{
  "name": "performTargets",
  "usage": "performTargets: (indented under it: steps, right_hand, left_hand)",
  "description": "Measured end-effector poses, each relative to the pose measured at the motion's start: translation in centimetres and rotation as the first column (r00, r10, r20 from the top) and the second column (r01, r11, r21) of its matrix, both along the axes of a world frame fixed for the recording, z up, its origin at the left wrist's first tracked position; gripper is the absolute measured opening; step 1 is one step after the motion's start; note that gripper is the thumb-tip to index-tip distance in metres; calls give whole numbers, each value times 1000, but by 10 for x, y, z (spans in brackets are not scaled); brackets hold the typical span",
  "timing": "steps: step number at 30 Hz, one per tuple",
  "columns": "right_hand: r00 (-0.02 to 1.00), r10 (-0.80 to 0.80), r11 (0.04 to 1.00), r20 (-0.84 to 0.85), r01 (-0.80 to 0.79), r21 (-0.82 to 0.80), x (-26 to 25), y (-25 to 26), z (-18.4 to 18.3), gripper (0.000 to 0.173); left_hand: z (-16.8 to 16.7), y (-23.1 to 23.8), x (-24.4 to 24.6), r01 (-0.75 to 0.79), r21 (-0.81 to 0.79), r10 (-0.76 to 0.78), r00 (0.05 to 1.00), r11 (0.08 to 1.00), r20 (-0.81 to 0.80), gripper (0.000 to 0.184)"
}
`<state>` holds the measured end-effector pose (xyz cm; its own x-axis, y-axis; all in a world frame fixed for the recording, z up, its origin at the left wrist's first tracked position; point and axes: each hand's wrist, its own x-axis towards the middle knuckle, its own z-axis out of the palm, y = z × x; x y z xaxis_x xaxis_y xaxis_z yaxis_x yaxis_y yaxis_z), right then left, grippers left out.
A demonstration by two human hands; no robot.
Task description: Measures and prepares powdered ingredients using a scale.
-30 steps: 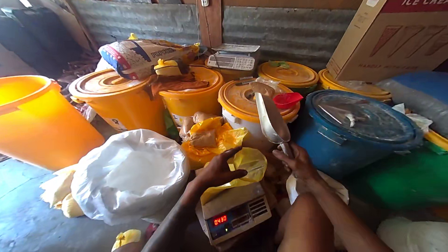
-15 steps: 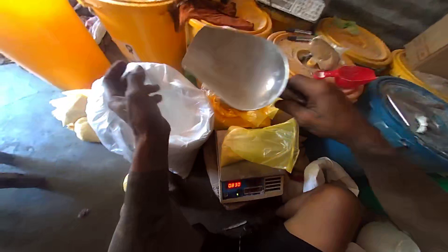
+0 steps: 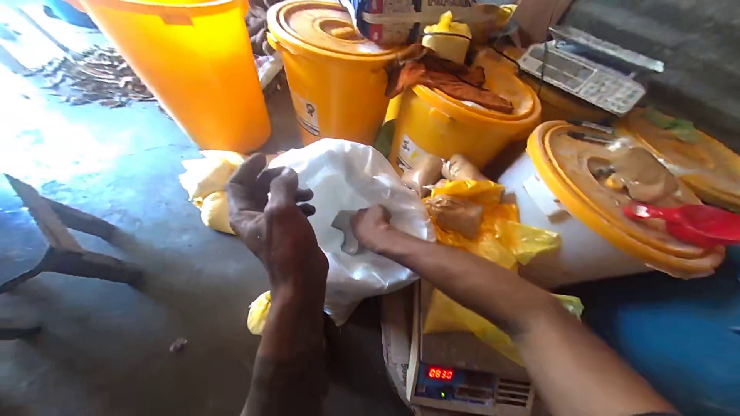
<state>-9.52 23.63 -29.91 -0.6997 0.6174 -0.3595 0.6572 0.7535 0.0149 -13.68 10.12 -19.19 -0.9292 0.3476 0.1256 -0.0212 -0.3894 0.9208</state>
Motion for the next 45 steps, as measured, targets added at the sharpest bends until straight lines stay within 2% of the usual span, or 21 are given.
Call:
performTargets:
  steps: [2,4,9,13,18,23,27,32,34,37,40,42,45]
  right_hand:
    - [1000,-22,996,-14,21,-91,-24,6,-27,25]
    - [1000,-8,994,14,9,-113,-31,12,-22,29]
    - [998,-8,992,55,15,-128,-6,10,-6,39]
    - [998,-54,973,-18,48,-228,-8,11,-24,41]
    - [995,-73,944,-64,49,-325,13,26,-10,40]
    - [961,-116,908,-253,-1,-420,53,42,-1,35]
    - [898,-180,905,-402,-10,-425,99,42,10,33]
    - [750,-288,890,-595,-19,-455,176,20,32,28]
    - [684,-371,867,-628,13,-499,180,3,35,26]
    - [593,-453,843,-666,42,-536,155,-14,13,26]
    - [530,-496,816,-688,14,-577,149,-23,13,25]
    - [493,-499,808,-713,-34,-589,173,-29,26,24]
    - [452,-486,822,-748,-54,-567,237,-39,54,23]
  left_hand:
    - [1,-1,-7,-28,28,28,999,999,20,31]
    - [4,0,-13,-52,54,50,998,997,39,28]
    - [2,-2,-14,-45,33,45,999,998,23,31]
    - [1,3,-7,-57,21,56,996,998,63,34]
    - [7,4,2,-75,59,69,992,995,102,32]
    - [11,2,2,-67,69,61,994,995,90,31]
    - [9,-4,-5,-98,60,91,990,993,109,31]
    - [7,-14,-12,-144,60,134,981,988,138,31]
    - [7,-12,-12,-148,63,138,980,987,141,30]
    - [1,-4,-3,-119,43,112,984,992,138,33]
    - [-1,-2,6,-97,3,96,989,995,116,32]
    - [-5,-4,9,-61,-35,63,995,998,82,34]
    - [-10,-5,10,2,-81,0,999,997,37,37]
